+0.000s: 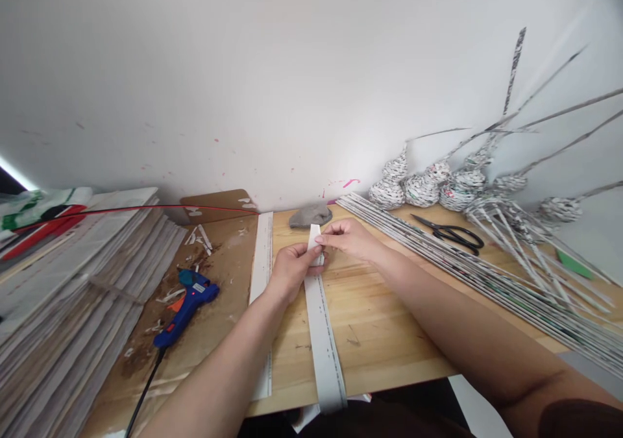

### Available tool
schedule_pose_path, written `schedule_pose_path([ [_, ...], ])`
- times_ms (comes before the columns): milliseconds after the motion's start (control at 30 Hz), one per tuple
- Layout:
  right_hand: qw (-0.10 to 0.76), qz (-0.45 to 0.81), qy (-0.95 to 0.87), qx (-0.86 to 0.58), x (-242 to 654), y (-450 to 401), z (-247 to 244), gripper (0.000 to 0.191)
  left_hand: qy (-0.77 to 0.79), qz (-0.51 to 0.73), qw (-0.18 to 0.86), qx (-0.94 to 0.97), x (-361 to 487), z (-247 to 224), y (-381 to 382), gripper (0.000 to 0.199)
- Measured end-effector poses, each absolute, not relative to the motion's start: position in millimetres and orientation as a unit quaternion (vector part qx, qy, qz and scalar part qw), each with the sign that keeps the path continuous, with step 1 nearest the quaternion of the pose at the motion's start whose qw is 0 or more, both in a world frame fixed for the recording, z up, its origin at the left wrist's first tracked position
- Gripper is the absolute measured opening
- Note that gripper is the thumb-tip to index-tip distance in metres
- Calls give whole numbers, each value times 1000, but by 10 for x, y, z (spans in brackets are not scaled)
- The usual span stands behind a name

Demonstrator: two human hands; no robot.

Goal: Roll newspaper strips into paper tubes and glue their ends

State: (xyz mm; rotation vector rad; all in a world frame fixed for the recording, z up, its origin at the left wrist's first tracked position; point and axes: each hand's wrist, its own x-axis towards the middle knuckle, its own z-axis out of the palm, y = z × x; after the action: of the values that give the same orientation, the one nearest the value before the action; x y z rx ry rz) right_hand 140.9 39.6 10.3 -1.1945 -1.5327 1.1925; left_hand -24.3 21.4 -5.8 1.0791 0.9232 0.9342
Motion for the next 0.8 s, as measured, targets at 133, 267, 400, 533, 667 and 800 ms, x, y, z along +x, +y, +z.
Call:
schedule_pose_path([
  [133, 399, 545, -600, -429, 1435, 388, 131, 27, 408, 406, 669, 470, -255, -20, 205, 37],
  [267, 389, 548, -610, -420, 1448, 392, 125, 27, 402, 411, 672, 467, -249, -12, 202, 38],
  [400, 389, 547, -612, -418, 1457, 408, 103, 22, 413, 406, 671, 464, -249, -17, 208, 38],
  [533, 371, 551, -625, -411, 1471, 410, 113, 23, 414, 399, 668, 471, -264, -25, 217, 33],
  [667, 364, 568, -620, -401, 1471, 408, 125, 24, 421, 399, 661, 476, -265, -8, 213, 33],
  [800, 367, 553, -615, -425, 1451, 404, 133, 24, 427, 397, 650, 487, -257, 27, 189, 35],
])
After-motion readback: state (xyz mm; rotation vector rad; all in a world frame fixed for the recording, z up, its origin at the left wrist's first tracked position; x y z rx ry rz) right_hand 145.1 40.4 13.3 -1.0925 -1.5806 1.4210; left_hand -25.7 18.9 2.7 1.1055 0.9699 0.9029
